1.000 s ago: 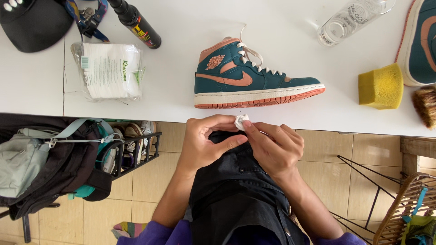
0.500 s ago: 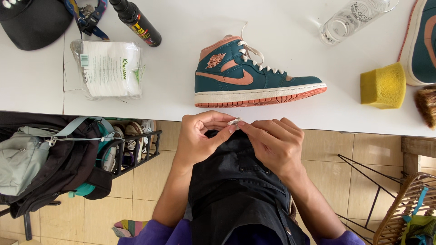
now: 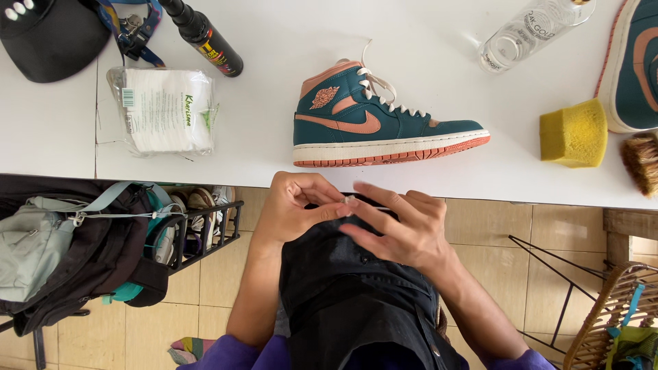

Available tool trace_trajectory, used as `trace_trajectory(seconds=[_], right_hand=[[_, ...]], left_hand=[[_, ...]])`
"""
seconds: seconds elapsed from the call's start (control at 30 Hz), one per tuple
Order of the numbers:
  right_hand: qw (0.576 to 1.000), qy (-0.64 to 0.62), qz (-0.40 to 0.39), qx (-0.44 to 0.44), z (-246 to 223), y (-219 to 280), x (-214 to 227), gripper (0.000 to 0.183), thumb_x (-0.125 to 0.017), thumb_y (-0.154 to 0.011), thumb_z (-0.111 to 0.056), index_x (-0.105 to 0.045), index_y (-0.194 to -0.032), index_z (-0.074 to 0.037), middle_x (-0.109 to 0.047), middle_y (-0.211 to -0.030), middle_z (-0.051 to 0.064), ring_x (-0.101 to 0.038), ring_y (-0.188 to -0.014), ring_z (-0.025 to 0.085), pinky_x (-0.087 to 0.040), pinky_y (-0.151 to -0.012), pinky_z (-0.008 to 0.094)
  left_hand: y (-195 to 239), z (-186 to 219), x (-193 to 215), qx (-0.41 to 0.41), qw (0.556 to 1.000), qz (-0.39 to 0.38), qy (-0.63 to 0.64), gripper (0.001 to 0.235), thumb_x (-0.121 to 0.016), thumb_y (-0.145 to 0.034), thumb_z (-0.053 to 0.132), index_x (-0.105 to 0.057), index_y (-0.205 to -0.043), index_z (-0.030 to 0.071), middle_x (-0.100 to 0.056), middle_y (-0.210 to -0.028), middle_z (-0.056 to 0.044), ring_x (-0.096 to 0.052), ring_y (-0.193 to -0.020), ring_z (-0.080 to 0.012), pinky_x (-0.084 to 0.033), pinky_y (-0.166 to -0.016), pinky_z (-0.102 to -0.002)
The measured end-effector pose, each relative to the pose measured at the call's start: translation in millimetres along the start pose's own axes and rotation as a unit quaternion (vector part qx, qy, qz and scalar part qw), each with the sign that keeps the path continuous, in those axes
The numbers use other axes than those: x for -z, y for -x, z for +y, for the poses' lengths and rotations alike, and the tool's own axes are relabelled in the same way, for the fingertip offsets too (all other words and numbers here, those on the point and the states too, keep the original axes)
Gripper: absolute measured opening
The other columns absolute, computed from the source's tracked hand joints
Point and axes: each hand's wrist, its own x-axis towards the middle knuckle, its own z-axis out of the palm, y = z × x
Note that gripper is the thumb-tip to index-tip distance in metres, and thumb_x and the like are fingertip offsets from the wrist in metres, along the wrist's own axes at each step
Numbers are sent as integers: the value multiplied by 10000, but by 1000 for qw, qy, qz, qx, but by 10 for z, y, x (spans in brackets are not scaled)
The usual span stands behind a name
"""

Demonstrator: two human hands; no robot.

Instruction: The person cleans the sole of a high-top sneaker using a cotton ball. They hold the shoe with one hand and rub the cotton ball over the textured orange sole, focusing on the grooves and patterns.

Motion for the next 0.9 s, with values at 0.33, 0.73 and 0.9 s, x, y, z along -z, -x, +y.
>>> trace_trajectory(seconds=[0.33,0.73,0.9], right_hand=[[998,-63,-6,16,12,90,-124,192,-727,-1041,-142,-888,-1067,-242,-886,-1106,-79,-589,-506,134,-437,-543,234],[964,-135,152,-173,1004,587,187,112,-930,-1003,-148,-884,-938,-69,-854,-969,169,-736,-710,235,-527,-653,324],[856,-205,330,-342,1295,803,126,144,-772,-1169,-168,-721,-1211,-41,-610,-1056,141,-715,-922,208,-430,-580,235]], left_hand=[[-32,158,103,-15,994,-91,-63,197,-1013,-767,32,-874,-906,47,-856,-752,-90,-847,-752,-163,-678,-786,-319],[-44,-563,553,-363,767,192,-494,651,-976,-918,124,-601,-1451,100,-692,-1314,-155,-792,-1013,-324,-702,-815,-423],[-11,-517,434,-184,826,185,-500,599,-793,-1098,335,-554,-1552,27,-777,-1284,-146,-731,-1142,-297,-620,-1021,-428]])
